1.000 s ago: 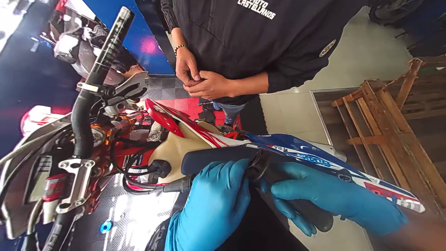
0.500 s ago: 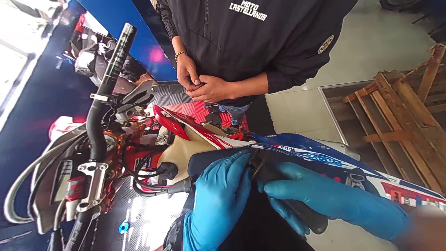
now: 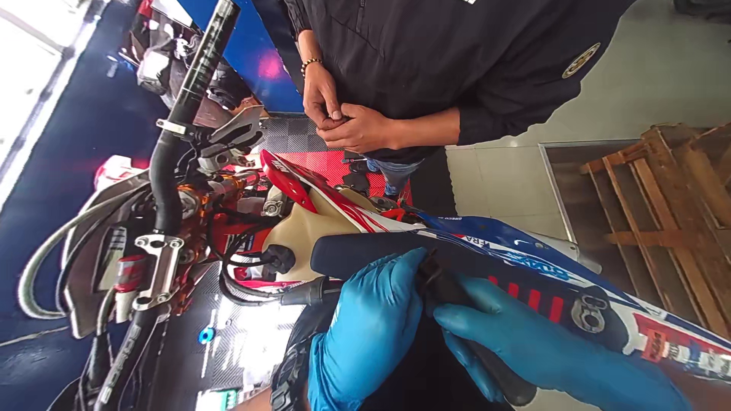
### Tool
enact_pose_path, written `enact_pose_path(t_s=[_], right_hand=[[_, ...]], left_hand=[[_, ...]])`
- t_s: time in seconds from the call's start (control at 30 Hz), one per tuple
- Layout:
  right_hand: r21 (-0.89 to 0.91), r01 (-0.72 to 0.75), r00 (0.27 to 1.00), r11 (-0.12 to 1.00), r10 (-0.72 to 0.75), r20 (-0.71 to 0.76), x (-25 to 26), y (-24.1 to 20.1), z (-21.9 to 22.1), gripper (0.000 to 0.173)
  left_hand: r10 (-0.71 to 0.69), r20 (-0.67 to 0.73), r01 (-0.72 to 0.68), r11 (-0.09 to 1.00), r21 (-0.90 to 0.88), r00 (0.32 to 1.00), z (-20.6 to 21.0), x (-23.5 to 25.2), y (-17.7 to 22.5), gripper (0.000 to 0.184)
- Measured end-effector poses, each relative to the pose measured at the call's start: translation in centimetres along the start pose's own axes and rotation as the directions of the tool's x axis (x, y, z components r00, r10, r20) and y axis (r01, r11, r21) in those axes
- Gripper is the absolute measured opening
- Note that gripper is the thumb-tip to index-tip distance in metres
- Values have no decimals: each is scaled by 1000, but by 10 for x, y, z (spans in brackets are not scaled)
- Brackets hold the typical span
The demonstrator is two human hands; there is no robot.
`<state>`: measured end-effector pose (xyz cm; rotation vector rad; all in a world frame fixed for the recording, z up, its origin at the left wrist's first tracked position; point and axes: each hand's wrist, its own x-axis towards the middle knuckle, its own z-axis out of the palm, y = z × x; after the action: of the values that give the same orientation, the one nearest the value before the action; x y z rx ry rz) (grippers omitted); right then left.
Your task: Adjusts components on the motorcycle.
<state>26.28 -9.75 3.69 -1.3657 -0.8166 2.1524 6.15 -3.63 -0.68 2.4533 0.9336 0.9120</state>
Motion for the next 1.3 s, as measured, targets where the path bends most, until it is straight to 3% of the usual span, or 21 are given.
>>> enact_pose_path(t_s=[0.67, 0.77, 0.83, 0.9, 0.97, 1.17, 1.3], right_hand=[[-41, -39, 997, 998, 36, -66, 8, 4, 5, 13], [-102, -19, 1000, 995, 18, -13, 6, 7, -10, 15], [-224, 46, 998, 973, -34, 56, 3, 10, -20, 16], [-394, 111, 989, 912, -62, 134, 2, 11, -25, 25], [-515, 175, 978, 840, -86, 191, 1, 13, -26, 35], [-725, 367, 930, 582, -225, 291, -7, 32, -15, 34], [-771, 489, 849, 408, -424, 315, -10, 49, -12, 31]], left_hand=[[-5, 24, 4, 1000, 24, 1000, 10, -5, -6, 29], [-14, 105, 25, 994, -108, 994, 2, -3, -10, 29], [-25, 300, 133, 929, -346, 953, -11, -2, -14, 42], [34, 493, 285, 780, -557, 869, -24, 0, -22, 55], [80, 552, 364, 672, -644, 830, -31, 0, -28, 52], [69, 614, 390, 716, -580, 786, -40, -1, -13, 39], [159, 667, 436, 643, -629, 728, -31, -1, -13, 40]])
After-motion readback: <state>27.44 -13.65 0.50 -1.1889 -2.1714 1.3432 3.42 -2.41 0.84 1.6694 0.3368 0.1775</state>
